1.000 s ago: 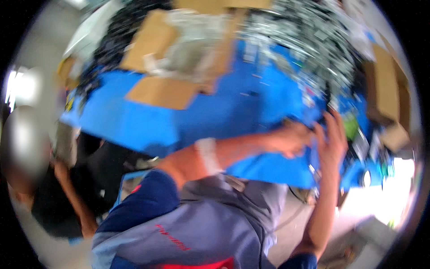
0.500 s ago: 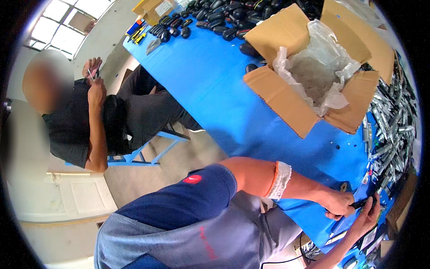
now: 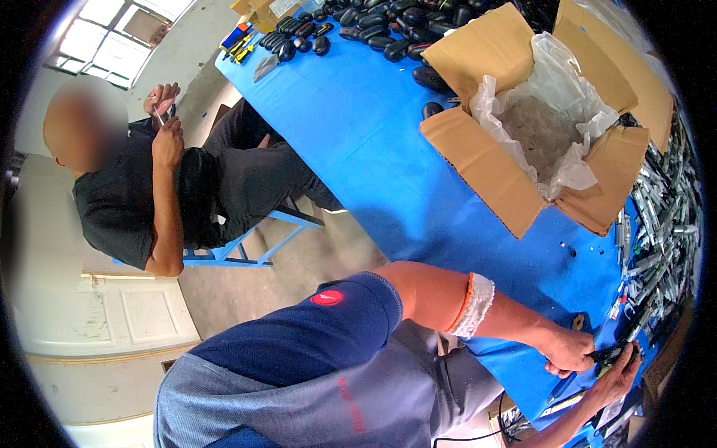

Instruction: The person uses a screwdriver to secure small parts and wipes a plastic housing with a cloth. They handle and move various metal frames and plastic components on a table covered in parts and boxes.

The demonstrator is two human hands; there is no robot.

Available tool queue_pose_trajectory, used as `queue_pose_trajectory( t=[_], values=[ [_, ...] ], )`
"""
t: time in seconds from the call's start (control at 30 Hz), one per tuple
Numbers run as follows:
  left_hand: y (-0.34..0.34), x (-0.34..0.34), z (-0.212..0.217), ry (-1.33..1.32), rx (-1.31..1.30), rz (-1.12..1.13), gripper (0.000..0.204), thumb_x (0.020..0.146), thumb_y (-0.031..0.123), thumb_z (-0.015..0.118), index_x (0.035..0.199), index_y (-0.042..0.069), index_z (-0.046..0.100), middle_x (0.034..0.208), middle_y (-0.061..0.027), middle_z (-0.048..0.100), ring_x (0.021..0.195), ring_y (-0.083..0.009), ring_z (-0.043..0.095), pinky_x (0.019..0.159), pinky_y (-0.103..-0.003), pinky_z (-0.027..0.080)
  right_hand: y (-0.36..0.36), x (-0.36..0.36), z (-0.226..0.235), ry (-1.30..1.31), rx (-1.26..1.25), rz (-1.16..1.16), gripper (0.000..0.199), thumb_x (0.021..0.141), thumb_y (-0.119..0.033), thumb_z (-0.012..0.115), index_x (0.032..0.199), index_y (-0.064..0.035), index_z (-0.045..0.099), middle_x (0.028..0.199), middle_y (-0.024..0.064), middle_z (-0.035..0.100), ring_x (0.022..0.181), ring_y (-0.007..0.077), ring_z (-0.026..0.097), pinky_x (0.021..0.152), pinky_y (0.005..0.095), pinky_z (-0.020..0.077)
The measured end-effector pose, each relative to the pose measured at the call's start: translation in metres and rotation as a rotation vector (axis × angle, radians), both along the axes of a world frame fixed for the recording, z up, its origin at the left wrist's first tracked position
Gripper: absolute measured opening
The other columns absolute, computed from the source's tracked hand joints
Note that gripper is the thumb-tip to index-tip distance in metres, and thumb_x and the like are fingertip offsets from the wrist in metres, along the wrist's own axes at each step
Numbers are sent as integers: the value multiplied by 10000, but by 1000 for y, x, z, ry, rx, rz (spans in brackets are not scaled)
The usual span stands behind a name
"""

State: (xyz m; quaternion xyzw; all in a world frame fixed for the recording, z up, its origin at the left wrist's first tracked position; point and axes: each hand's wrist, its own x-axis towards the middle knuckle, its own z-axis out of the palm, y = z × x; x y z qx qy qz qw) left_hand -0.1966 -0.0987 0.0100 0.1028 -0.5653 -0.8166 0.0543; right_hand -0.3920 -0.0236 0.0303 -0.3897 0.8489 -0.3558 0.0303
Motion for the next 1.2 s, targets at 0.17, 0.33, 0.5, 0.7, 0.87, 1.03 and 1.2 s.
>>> queue_pose_trajectory(
  t=[0.17, 0.33, 0.5, 0.7, 0.87, 1.03, 1.2],
  values=[
    [5, -1, -4, 3, 67, -26, 285, 899, 171, 422, 759, -55, 523, 558, -147, 544, 384, -208, 484, 336, -355, 379, 11, -15, -6, -79, 18, -7, 433, 940, -371, 578, 1181, -14, 622, 1128, 99, 645, 974, 175, 589, 842, 294, 465],
    [5, -23, -25, 100, 292, -194, 198, 840, 135, 482, 661, 49, 480, 527, -92, 493, 384, -165, 425, 331, -321, 327, 23, -39, -13, -186, -166, -5, 356, 944, -247, 577, 1211, -12, 602, 1069, 82, 656, 840, 133, 583, 701, 259, 470],
    [-12, 2, -16, -100, 283, -110, 315, 936, 367, 533, 816, 76, 533, 531, 3, 448, 382, -99, 382, 320, -271, 285, -14, 21, 28, -147, -127, 21, 322, 894, -234, 635, 1148, -37, 643, 804, 38, 649, 686, 101, 577, 660, 251, 478],
    [-13, 7, 19, -68, 38, -126, 364, 1003, 363, 434, 873, 31, 509, 540, -23, 468, 375, -81, 390, 358, -234, 315, -1, 20, 33, -680, -591, 167, 164, 907, -89, 611, 1032, 17, 626, 874, 72, 662, 682, 109, 608, 564, 228, 502],
    [-10, 10, 20, -95, 33, -141, 367, 1005, 370, 434, 859, 42, 510, 545, -20, 460, 386, -78, 388, 363, -239, 314, 8, 21, 36, -714, -650, 163, 200, 903, -96, 632, 1061, 24, 620, 888, 79, 662, 680, 111, 616, 560, 224, 507],
    [-11, 14, 25, -97, -42, -183, 368, 992, 359, 433, 863, 23, 505, 565, -33, 482, 399, -89, 390, 383, -250, 319, 7, 24, 43, -472, -668, 58, 190, 922, -117, 607, 1058, 17, 609, 881, 83, 660, 660, 119, 618, 561, 225, 497],
    [-9, 13, 19, -55, -75, -260, 342, 978, 328, 437, 853, 20, 513, 575, -42, 496, 416, -95, 401, 402, -250, 325, 19, 1, 62, -101, -859, -126, 194, 925, -116, 584, 1080, 2, 578, 822, 52, 622, 635, 115, 627, 531, 222, 466]
  ],
)
